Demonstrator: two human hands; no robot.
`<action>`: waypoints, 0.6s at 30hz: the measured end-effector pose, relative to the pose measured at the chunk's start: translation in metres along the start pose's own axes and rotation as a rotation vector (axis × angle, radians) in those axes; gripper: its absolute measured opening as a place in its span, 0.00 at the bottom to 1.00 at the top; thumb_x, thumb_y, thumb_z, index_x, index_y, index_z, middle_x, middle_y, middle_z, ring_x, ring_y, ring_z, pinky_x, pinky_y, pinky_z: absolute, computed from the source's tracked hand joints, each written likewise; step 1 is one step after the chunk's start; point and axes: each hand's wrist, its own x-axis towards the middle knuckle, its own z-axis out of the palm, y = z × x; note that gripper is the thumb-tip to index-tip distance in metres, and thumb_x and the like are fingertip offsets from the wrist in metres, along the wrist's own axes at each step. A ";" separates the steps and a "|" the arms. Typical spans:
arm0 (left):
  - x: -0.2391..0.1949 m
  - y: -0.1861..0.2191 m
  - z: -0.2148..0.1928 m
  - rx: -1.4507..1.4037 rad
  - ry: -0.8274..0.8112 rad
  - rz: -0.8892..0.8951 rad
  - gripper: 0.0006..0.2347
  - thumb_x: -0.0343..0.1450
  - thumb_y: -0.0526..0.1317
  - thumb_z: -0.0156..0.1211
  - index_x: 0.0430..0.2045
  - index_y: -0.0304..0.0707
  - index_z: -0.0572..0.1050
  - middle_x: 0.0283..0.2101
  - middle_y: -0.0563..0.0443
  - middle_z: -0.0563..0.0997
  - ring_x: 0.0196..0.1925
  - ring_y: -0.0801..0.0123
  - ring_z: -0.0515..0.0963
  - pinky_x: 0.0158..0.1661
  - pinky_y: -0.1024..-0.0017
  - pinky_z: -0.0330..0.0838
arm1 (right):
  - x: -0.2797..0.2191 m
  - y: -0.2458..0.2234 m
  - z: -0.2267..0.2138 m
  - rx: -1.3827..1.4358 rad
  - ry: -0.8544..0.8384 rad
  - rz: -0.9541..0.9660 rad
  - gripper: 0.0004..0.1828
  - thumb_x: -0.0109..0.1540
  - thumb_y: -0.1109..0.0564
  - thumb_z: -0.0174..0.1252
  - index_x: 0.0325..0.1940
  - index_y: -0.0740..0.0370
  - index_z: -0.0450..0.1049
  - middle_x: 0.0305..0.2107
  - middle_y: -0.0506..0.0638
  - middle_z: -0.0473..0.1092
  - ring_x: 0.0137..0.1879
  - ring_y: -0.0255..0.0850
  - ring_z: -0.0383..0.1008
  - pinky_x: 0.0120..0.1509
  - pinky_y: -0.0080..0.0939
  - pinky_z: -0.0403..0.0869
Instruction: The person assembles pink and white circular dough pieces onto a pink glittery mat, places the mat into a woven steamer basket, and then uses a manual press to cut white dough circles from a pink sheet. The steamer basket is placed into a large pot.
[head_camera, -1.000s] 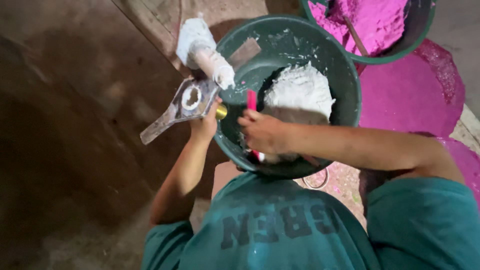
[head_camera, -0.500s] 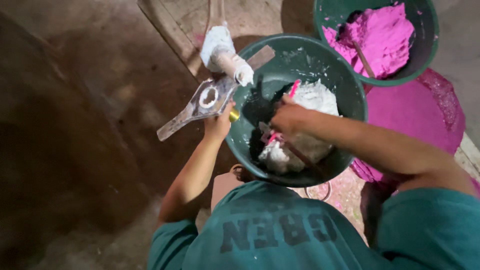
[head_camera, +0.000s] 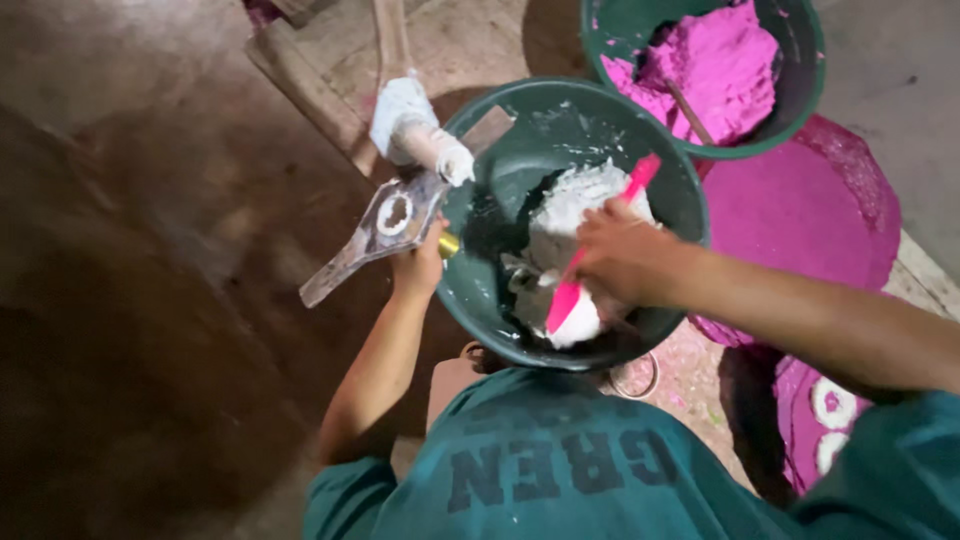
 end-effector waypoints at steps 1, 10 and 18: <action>-0.001 -0.002 0.000 -0.011 -0.006 -0.019 0.05 0.72 0.34 0.56 0.35 0.32 0.77 0.38 0.49 0.80 0.43 0.65 0.80 0.46 0.67 0.74 | -0.018 -0.001 -0.011 -0.036 0.180 0.069 0.17 0.47 0.43 0.61 0.38 0.41 0.84 0.34 0.49 0.71 0.53 0.49 0.67 0.55 0.54 0.62; 0.002 -0.005 -0.005 0.244 -0.075 0.191 0.05 0.73 0.33 0.56 0.37 0.31 0.77 0.41 0.44 0.80 0.46 0.58 0.79 0.49 0.63 0.71 | -0.026 0.000 0.037 -0.076 -0.088 0.373 0.15 0.67 0.47 0.50 0.54 0.38 0.78 0.39 0.45 0.73 0.51 0.44 0.71 0.53 0.56 0.63; -0.001 -0.015 -0.009 0.192 -0.061 0.078 0.04 0.72 0.32 0.56 0.35 0.31 0.77 0.39 0.44 0.81 0.44 0.57 0.80 0.48 0.61 0.72 | -0.034 0.004 0.066 0.311 0.172 0.344 0.20 0.57 0.47 0.59 0.51 0.53 0.75 0.40 0.56 0.76 0.49 0.54 0.78 0.51 0.56 0.74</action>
